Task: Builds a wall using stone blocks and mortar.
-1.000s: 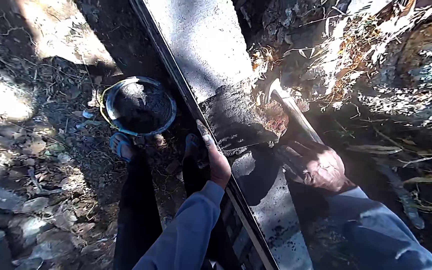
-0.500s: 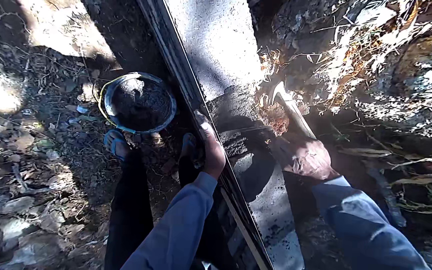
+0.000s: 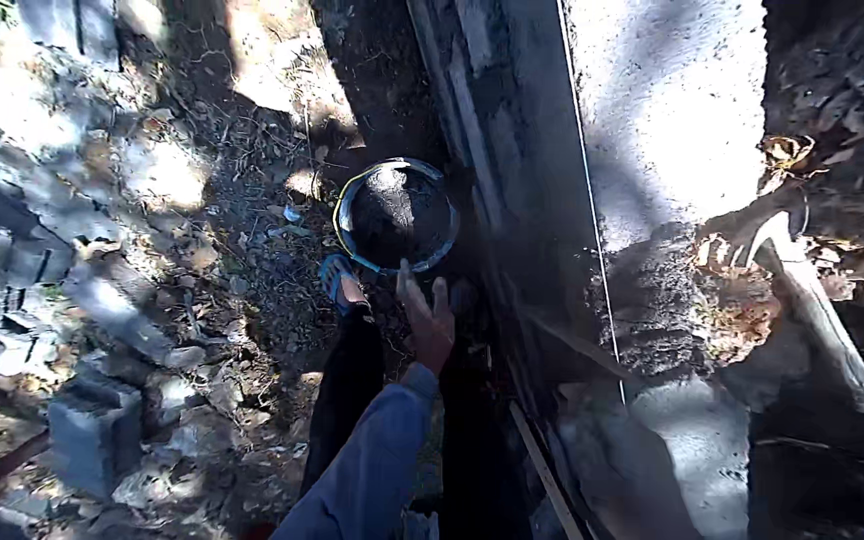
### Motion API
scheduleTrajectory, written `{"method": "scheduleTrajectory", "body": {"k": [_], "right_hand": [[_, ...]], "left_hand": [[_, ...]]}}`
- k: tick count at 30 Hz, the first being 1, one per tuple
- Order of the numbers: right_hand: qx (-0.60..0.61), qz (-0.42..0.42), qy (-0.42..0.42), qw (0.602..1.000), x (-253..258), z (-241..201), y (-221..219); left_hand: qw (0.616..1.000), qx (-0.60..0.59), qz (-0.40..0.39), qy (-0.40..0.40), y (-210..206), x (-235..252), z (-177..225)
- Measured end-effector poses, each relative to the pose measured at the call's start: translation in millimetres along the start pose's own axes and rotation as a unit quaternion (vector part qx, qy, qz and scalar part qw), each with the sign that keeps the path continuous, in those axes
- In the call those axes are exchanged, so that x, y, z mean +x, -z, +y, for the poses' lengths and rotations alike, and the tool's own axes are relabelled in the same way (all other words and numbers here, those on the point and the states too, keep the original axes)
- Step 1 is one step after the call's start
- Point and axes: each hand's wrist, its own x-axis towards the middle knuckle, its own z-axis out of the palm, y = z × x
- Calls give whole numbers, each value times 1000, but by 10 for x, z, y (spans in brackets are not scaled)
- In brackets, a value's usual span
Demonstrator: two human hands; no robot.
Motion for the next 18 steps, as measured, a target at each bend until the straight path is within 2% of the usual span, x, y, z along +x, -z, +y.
{"method": "scheduleTrajectory", "body": {"k": [2, 3, 5, 6, 8, 11, 14, 18], "right_hand": [[-32, -31, -38, 998, 435, 0, -868], [-60, -90, -92, 990, 745, 53, -1199], [-104, -224, -209, 946, 1551, 258, -1704], [-100, -259, -247, 928, 1945, 397, -1937], [-81, -259, -258, 927, 2567, 630, -2467], [-192, -259, -211, 923, 3008, 431, -3184], [-232, -274, -156, 920, 2805, 297, -3381], [-215, -274, -110, 931, 2455, 313, -2862]], "left_hand": [[991, 126, 36, 10, 363, 552, -285], [984, 172, 33, 29, 520, 823, -410], [977, 206, 14, 58, 767, 1393, -676], [974, 214, -10, 69, 864, 1640, -788], [969, 211, -73, 102, 985, 1986, -966], [975, 162, -75, 135, 946, 2294, -1131], [976, 164, -70, 127, 898, 2422, -1263], [964, 199, -132, 119, 1052, 2401, -1194]]}}
